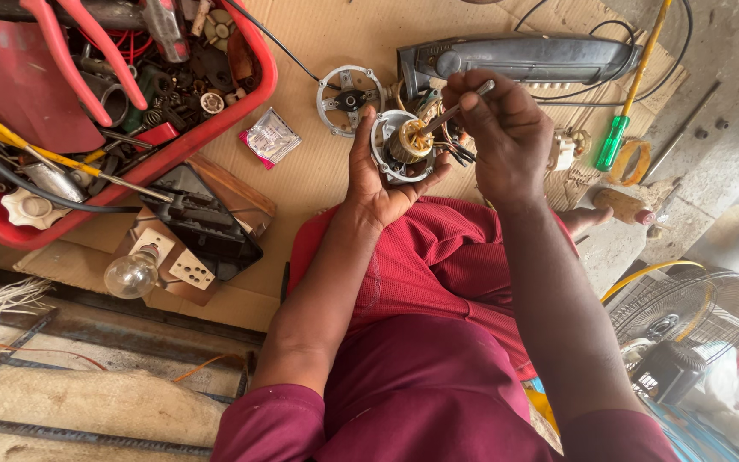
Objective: The person sits on the floor and uses pliers and a screwdriver to disassemble a small electrical motor. They remove the rotor and stator components, inspect the internal wiring, and then reassemble the motor parts.
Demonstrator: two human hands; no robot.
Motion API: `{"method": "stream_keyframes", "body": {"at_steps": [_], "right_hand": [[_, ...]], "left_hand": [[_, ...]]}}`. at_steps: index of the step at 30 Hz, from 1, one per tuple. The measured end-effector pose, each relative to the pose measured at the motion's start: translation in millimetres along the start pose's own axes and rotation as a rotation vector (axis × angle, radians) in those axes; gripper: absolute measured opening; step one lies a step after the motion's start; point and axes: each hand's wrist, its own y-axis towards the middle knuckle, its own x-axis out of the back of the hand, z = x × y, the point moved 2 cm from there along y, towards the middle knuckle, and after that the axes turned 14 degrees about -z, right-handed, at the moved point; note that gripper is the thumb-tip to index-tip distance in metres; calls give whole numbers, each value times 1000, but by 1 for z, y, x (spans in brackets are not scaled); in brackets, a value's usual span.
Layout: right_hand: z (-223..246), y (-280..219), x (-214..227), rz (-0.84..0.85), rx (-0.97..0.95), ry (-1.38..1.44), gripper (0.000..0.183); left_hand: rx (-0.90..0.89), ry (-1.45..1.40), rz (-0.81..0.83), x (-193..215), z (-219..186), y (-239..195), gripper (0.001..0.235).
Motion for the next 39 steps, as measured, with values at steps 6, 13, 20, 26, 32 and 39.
{"method": "stream_keyframes", "body": {"at_steps": [6,13,20,26,32,39], "right_hand": [[0,-1,5,-53,105,-105,21],[46,-6,38,-23,-179,-901,32],[26,-1,18,480,93,-1240,50],[-28,-16,8,389,-576,-927,50],[-31,-54,6,173,435,-1121,55],[-41,-18,37,210,-1058,-378,55]], "left_hand": [[-34,33,-95,-1,-1,-2,72],[-190,145,-170,1,-3,-1,62],[-426,496,-192,13,3,3,52],[-373,521,-236,12,6,1,43],[-428,493,-190,-4,8,-9,45],[-376,600,-259,-6,4,-13,53]]}}
